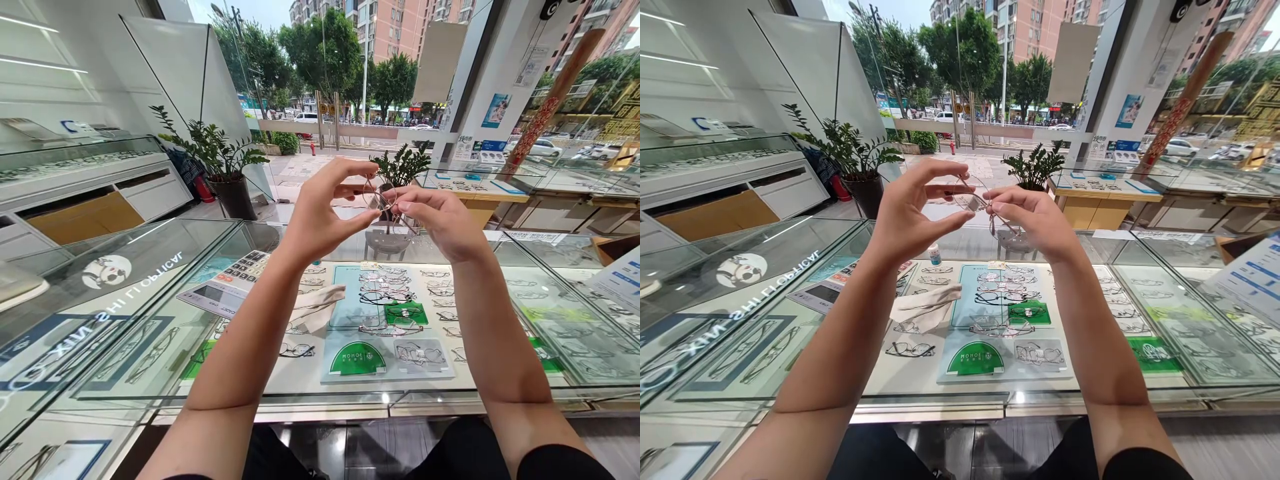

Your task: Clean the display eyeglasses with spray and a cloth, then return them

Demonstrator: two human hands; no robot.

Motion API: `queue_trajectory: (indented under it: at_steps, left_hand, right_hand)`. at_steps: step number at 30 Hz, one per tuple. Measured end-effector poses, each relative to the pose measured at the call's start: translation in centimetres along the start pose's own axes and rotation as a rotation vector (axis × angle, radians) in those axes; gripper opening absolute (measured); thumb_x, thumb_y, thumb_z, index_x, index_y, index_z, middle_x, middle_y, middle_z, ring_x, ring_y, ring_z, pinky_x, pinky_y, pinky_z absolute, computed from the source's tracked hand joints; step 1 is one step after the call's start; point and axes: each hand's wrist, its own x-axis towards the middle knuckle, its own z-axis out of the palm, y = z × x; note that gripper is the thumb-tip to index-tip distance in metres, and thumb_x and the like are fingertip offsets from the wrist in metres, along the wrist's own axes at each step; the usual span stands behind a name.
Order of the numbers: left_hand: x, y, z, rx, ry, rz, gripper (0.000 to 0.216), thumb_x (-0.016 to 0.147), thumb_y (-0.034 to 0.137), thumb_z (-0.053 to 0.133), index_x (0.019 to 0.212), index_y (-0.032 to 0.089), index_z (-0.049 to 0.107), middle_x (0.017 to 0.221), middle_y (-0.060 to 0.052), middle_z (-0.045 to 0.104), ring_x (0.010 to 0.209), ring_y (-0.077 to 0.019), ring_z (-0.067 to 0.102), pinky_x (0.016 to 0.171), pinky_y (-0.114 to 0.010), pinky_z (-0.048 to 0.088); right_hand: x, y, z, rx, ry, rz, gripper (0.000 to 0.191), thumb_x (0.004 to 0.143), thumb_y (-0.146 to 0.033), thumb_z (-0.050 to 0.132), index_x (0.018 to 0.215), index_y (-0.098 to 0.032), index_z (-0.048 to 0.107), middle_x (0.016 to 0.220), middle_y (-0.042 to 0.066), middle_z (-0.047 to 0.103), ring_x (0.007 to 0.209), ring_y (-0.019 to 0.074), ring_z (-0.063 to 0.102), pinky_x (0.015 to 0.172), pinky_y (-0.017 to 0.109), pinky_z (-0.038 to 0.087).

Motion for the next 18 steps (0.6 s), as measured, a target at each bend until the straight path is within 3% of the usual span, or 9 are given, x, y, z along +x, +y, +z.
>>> queue_trajectory:
  at_steps: [3,10,14,18]
  left_hand:
    - [0.0,-0.8,0.5,-0.08,0.0,-0.013,0.057,0.095,0.044,0.086,0.147,0.027,0.07,0.143,-0.009,0.074,0.132,-0.0274,0.075,0.109,-0.042,0.073]
    - [-0.2,-2.1,1.4,-0.147,0.021,-0.023,0.06,0.096,0.049,0.086,0.149,0.027,0.068,0.139,-0.01,0.074,0.124,-0.0273,0.08,0.102,-0.04,0.075]
    - [-0.2,-1.7,1.3,-0.091,0.017,-0.026,0.061,0.098,0.052,0.084,0.152,0.028,0.067,0.141,-0.011,0.074,0.123,-0.0273,0.08,0.102,-0.041,0.073]
    - [-0.2,-0.3,1.2,0.103,0.066,-0.069,0.062,0.101,0.056,0.081,0.156,0.032,0.064,0.152,-0.013,0.071,0.14,-0.0289,0.072,0.104,-0.039,0.068]
  right_hand:
    - [0.0,0.0,0.1,0.034,-0.009,0.041,0.019,0.088,-0.046,0.091,0.085,-0.027,0.087,0.124,0.007,0.086,0.122,0.0283,0.075,0.114,0.053,0.057]
    - [0.0,0.2,0.3,0.067,0.008,0.103,0.026,0.084,-0.052,0.095,0.089,-0.027,0.088,0.098,0.004,0.087,0.098,0.0227,0.075,0.101,0.044,0.061]
    - [0.1,0.4,0.4,0.046,0.024,0.067,0.029,0.083,-0.054,0.094,0.089,-0.026,0.088,0.097,0.004,0.087,0.096,0.0224,0.076,0.097,0.043,0.063]
    - [0.3,1.1,0.5,-0.031,0.101,-0.003,0.029,0.088,-0.054,0.09,0.09,-0.026,0.087,0.096,0.004,0.087,0.091,0.0218,0.076,0.091,0.043,0.064]
